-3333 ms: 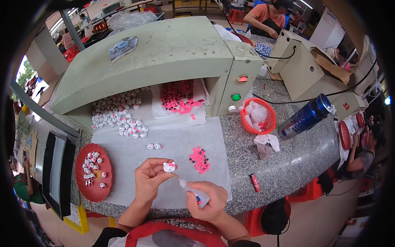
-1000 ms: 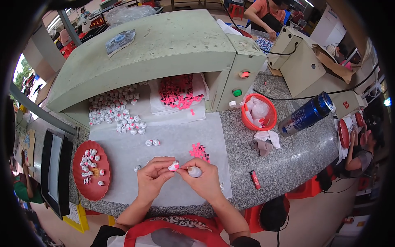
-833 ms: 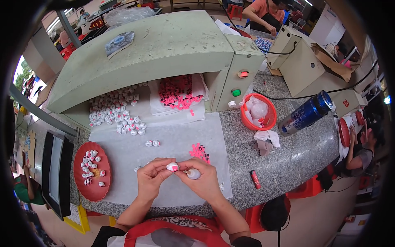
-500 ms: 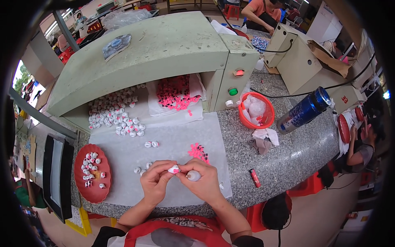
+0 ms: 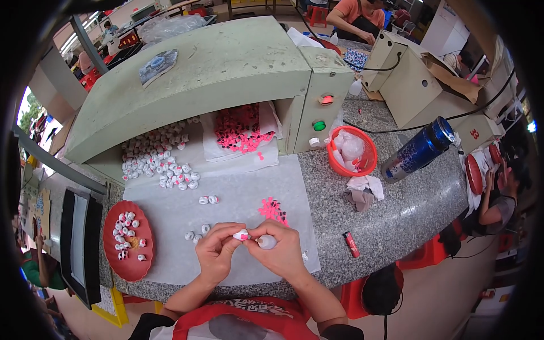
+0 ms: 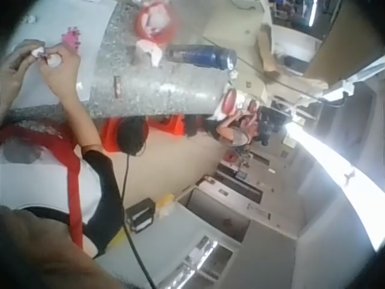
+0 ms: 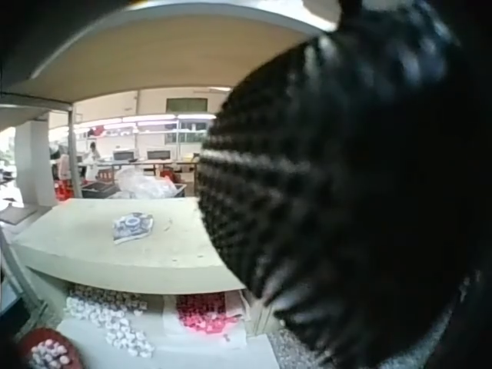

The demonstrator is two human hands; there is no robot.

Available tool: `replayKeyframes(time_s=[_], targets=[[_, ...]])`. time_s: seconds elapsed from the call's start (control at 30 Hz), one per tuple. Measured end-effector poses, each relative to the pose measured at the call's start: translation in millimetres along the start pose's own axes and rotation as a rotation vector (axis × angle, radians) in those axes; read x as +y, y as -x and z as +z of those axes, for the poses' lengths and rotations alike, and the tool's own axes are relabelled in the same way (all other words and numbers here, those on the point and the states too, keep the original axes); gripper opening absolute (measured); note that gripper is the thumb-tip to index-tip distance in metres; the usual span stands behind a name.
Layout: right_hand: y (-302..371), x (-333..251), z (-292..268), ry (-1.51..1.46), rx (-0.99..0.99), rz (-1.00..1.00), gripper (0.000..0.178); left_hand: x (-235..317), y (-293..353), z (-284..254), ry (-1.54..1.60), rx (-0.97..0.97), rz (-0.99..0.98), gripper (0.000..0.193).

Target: Apply glue to small white plastic components and attach them to pink plastic parts.

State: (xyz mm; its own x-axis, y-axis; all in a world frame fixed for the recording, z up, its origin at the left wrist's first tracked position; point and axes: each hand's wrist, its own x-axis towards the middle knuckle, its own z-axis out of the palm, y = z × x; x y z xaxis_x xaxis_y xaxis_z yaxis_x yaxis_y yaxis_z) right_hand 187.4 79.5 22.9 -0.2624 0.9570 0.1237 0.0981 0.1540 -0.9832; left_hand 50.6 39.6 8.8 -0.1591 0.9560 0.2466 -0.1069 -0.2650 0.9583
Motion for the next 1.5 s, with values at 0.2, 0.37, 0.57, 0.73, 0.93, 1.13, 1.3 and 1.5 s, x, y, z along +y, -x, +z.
replayKeyframes(time_s=[0.2,0.37,0.57,0.73,0.93,1.13,1.3,1.5], targets=[[-7.5,2.3,3.9,0.01,0.033,-0.074,0.019,-15.5,-4.5,-6.9,0.424,0.07,-0.326,0.025],[-10.1,11.7,-2.8,-0.035,-0.076,-0.268,0.024,-7.8,-7.0,-9.2,0.427,0.026,-0.426,0.033],[-6.9,20.2,-12.5,-0.406,-0.2,0.02,0.021,2.4,0.8,-11.0,0.064,-0.12,-0.22,0.031],[-4.1,25.4,-11.3,-0.535,-0.24,0.175,0.019,-3.1,4.9,-7.9,-0.03,-0.08,-0.192,0.028],[2.5,39.8,-0.3,-0.62,-0.143,0.111,0.018,-6.4,8.0,-5.9,-0.019,-0.057,-0.234,0.026],[2.0,33.2,-0.6,-0.546,-0.123,0.281,0.015,-0.1,1.1,-6.8,0.08,-0.055,-0.322,0.026],[4.4,40.0,9.6,-0.585,-0.09,0.213,0.016,-8.4,8.7,-11.3,0.113,-0.026,-0.361,0.024],[1.3,44.4,39.6,-0.307,-0.058,0.315,0.017,-23.9,21.4,-65.5,-0.309,0.153,-0.256,0.021]])
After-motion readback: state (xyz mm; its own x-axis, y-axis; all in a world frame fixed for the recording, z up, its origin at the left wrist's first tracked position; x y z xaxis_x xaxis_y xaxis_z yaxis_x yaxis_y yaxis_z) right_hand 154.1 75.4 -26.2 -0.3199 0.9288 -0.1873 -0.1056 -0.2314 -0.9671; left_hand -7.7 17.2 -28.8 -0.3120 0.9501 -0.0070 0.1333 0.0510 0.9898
